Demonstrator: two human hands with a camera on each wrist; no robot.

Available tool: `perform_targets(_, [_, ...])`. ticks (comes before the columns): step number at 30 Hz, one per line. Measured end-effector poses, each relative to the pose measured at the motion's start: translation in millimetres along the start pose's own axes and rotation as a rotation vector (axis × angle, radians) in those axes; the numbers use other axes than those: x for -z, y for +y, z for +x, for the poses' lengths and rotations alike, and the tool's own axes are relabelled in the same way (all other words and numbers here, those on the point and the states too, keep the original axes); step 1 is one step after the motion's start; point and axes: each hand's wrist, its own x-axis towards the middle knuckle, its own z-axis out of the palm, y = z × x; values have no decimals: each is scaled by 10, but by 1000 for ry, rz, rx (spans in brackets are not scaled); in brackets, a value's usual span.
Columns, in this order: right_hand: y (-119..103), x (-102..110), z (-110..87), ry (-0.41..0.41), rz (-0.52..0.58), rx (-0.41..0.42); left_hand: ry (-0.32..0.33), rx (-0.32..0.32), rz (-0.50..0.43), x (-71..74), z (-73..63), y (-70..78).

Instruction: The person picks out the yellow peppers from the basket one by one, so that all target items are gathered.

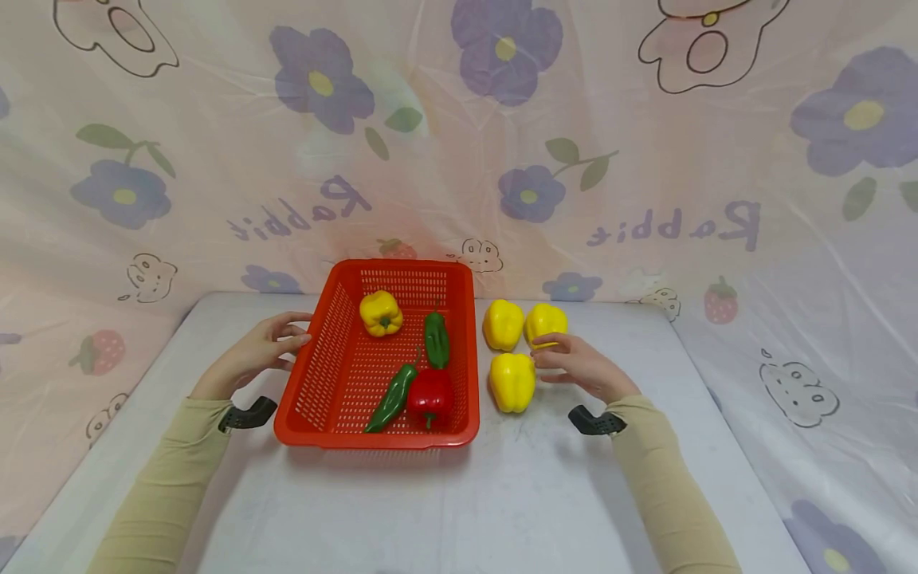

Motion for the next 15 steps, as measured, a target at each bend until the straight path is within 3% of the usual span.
perform_targets(15, [-266,69,-26,-13,-21,77,1,-7,8,9,0,2])
